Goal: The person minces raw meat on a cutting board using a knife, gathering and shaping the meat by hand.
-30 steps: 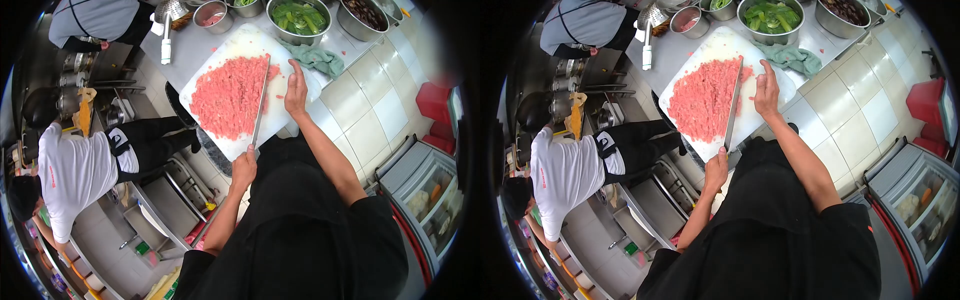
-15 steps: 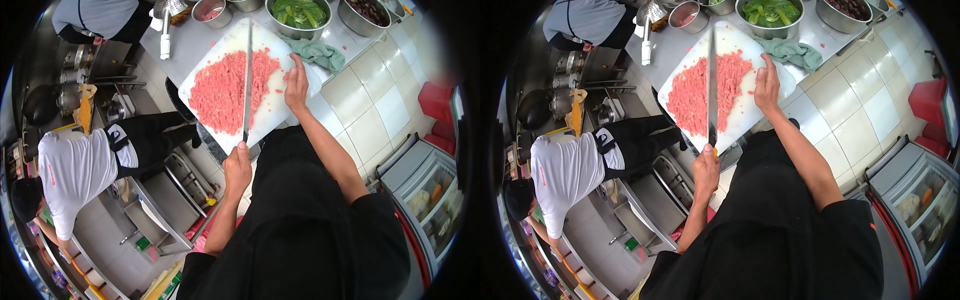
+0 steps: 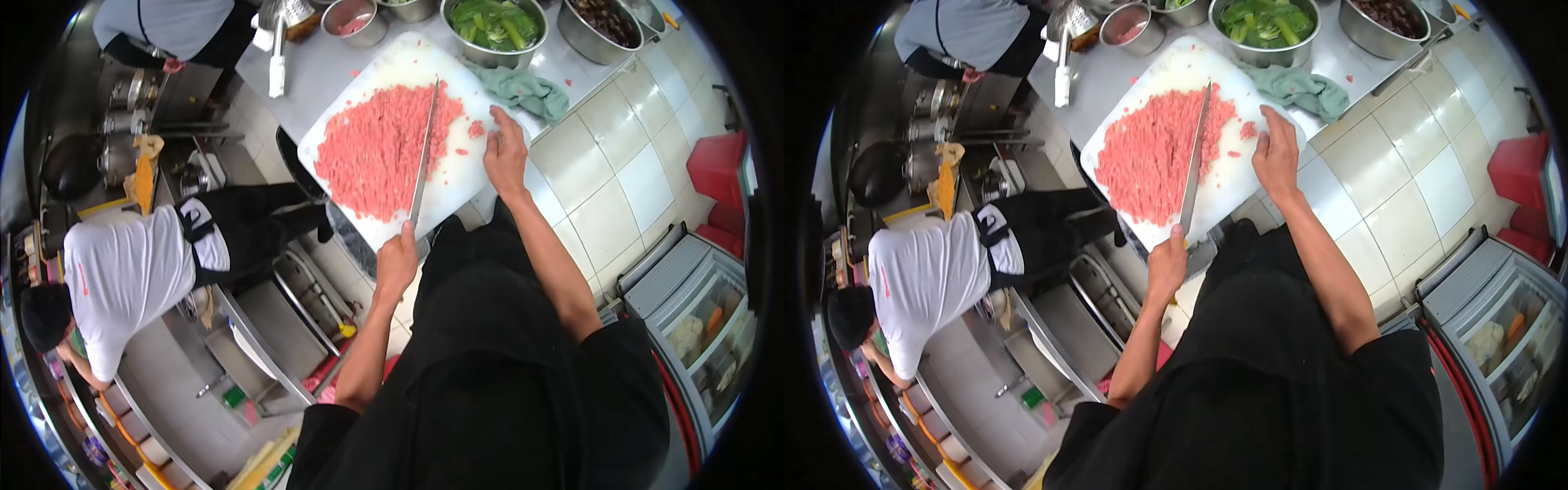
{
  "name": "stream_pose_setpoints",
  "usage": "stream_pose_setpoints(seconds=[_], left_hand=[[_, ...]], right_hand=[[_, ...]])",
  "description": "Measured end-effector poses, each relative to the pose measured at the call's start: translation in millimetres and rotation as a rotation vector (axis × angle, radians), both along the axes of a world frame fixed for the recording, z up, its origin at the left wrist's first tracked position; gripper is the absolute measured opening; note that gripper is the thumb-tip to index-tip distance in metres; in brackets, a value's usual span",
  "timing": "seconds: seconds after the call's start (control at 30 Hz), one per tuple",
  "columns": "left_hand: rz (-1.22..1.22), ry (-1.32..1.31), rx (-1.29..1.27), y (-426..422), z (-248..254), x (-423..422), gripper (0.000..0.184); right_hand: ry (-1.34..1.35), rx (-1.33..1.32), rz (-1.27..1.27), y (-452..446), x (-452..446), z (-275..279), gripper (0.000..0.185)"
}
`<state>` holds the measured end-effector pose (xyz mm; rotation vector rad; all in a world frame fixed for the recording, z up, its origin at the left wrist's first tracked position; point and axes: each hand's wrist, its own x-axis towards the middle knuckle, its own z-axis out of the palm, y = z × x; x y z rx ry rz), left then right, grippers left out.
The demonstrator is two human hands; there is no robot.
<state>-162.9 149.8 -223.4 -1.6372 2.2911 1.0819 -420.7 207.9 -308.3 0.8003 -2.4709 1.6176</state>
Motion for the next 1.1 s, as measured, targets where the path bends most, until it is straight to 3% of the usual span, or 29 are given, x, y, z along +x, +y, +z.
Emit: stream_pose_setpoints(seconds=[0.1,0.17,0.23,0.37,0.4,0.5,0.53,0.63,0.67,0.77,0.93,1.03,1.1], left_hand=[[0.051,0.068,0.066,0.8,43.7,-14.3,0.07],[0.08,0.243,0.012,12.6,39.8,-13.2,0.069],[0.003,0.102,0.02,8.3,-7.8,-2.2,0.069],[0.053,0.02,0.109,-7.1,0.1,-0.3,0.068],[0.067,0.096,0.105,-5.0,25.1,-5.0,0.069],[0.155,0.373,-0.06,2.8,19.7,-5.0,0.072],[0.17,0.385,-0.09,3.1,-4.1,-0.2,0.071],[-0.048,-0.007,-0.057,-13.9,-14.1,-0.6,0.066],[0.044,-0.006,0.022,-12.5,4.0,-7.1,0.065],[0.028,0.183,-0.051,6.5,34.3,-8.2,0.065],[-0.086,0.054,-0.047,6.2,-13.2,2.0,0.061],[0.031,0.084,0.079,6.3,28.2,-4.7,0.06],[0.038,0.204,0.018,12.4,37.6,-7.0,0.058]], right_hand=[[0.013,0.014,0.063,1.4,-1.8,5.7,0.053],[-0.11,-0.003,0.072,-2.7,2.7,8.8,0.052],[-0.147,-0.026,0.091,-9.3,4.0,-0.2,0.053],[-0.156,-0.116,0.137,-22.3,12.1,-11.8,0.052],[-0.147,-0.101,0.149,-27.8,18.3,-12.1,0.052],[-0.179,-0.154,0.151,-42.7,21.7,-11.4,0.05],[-0.198,-0.162,0.137,-40.8,23.3,-8.2,0.049],[-0.215,-0.175,0.137,-30.7,22.5,-4.1,0.046],[-0.213,-0.17,0.13,-24.1,17.1,-6.1,0.045],[-0.278,-0.191,0.076,-14.6,10.0,5.6,0.043],[-0.256,-0.237,0.075,-19.1,6.7,3.2,0.041],[-0.272,-0.221,0.107,-6.5,9.2,1.7,0.043],[-0.326,-0.185,0.137,-7.4,0.9,15.3,0.045]])
